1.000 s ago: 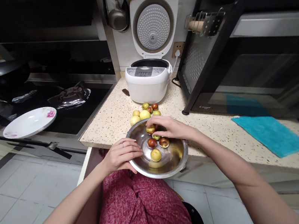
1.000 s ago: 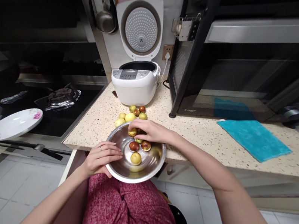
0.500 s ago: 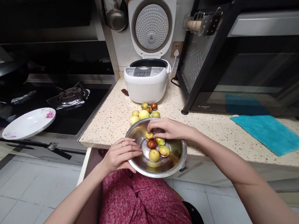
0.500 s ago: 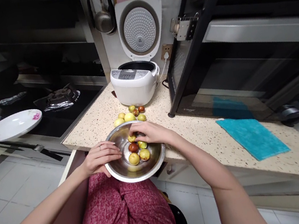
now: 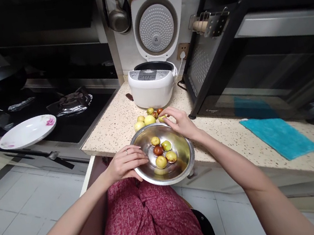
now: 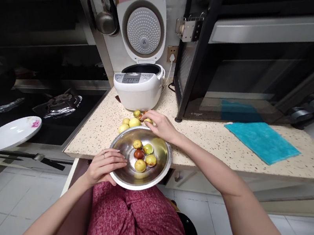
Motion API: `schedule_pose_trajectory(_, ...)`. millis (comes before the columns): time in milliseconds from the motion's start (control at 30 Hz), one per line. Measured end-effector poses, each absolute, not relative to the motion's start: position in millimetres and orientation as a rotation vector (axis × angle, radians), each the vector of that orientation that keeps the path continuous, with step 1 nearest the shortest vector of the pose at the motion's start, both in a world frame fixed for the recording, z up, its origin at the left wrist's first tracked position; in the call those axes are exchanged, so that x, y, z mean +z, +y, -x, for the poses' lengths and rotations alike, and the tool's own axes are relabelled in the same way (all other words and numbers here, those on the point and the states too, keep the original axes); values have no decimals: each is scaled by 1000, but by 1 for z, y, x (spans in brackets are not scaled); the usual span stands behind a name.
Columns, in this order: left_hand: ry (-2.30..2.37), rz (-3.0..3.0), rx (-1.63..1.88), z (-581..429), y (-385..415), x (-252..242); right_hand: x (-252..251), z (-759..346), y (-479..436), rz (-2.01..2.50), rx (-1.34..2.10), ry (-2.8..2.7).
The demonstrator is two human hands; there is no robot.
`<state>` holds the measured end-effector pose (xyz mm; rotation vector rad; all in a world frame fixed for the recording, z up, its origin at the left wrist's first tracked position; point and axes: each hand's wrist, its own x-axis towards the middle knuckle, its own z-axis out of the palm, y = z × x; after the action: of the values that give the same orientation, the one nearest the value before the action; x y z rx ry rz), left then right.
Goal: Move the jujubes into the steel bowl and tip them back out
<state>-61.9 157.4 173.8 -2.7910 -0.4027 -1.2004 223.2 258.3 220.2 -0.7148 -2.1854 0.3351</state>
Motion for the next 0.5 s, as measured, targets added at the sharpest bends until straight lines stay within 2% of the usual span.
schedule_pose_trajectory(233,-394,2785,-1179,61,157,177,212,-227,269,850,297,-2138)
schedule_pose_trajectory(500,-391,2792,-1192,62,158,175,200,-235,288,995,457,-2124)
